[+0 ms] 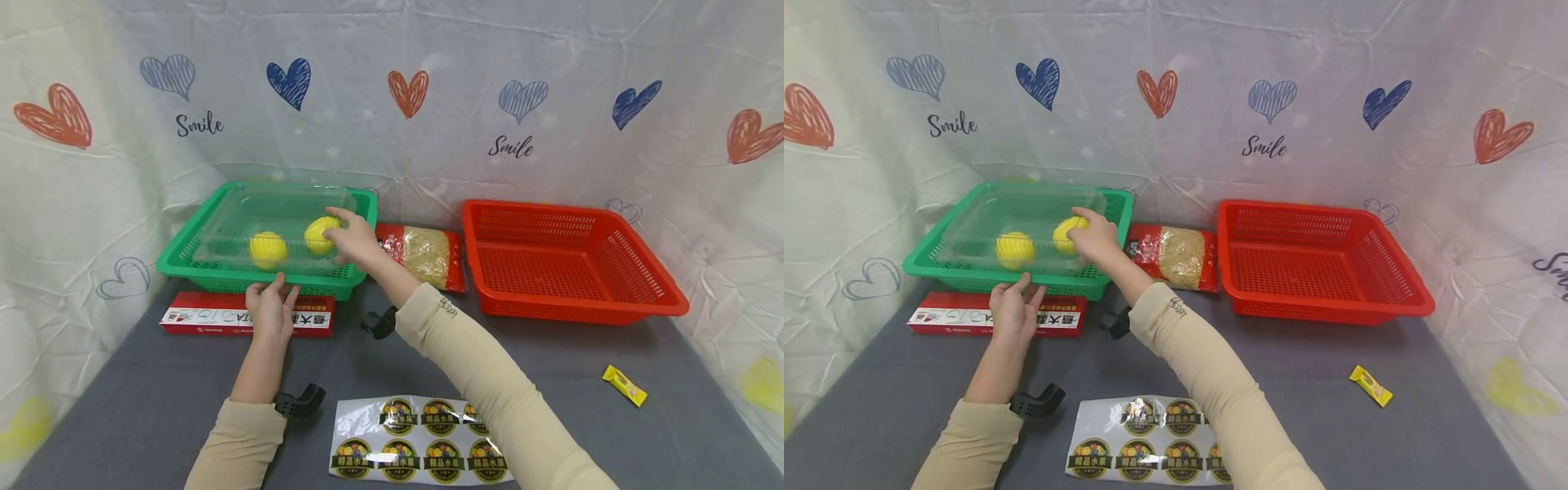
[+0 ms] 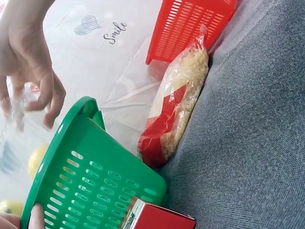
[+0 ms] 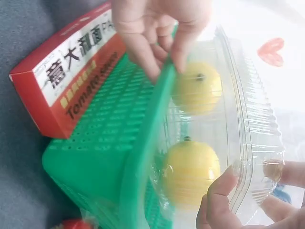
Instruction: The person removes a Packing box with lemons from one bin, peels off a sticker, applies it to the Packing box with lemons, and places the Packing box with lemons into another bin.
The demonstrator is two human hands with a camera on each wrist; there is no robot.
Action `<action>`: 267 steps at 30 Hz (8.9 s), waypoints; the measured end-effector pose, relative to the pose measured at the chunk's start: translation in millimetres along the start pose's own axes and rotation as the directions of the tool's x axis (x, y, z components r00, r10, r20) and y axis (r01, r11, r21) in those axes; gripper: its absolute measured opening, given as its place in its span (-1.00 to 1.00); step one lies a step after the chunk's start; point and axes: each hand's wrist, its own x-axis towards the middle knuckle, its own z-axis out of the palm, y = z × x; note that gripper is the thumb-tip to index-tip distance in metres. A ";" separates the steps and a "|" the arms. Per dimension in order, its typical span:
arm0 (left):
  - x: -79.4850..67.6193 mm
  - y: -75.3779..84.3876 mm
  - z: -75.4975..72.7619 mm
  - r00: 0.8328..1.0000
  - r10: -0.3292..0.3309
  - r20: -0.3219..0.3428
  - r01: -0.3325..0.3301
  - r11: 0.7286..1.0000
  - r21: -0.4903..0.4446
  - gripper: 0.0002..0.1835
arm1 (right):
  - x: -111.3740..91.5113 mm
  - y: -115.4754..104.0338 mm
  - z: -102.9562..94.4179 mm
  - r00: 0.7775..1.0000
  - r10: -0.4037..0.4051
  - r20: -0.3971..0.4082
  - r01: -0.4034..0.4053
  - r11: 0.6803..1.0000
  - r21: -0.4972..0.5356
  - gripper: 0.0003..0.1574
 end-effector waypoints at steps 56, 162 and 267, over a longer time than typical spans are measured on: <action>1.6 -1.6 0.0 1.000 0.015 0.009 -0.016 0.997 0.078 -0.84 | -110.1 33.3 -145.4 0.995 -0.103 -0.007 0.101 0.980 -0.171 -0.39; 1.5 -1.8 -3.4 0.998 0.044 0.054 -0.045 0.999 0.014 -0.76 | -165.8 148.9 -160.8 0.999 0.041 0.031 -0.039 0.997 -0.068 -0.37; -108.6 -31.8 -47.1 0.369 -0.470 0.802 -0.894 0.058 0.445 -0.53 | -193.5 163.3 -74.9 0.888 -0.190 0.420 0.388 0.798 -0.460 -0.49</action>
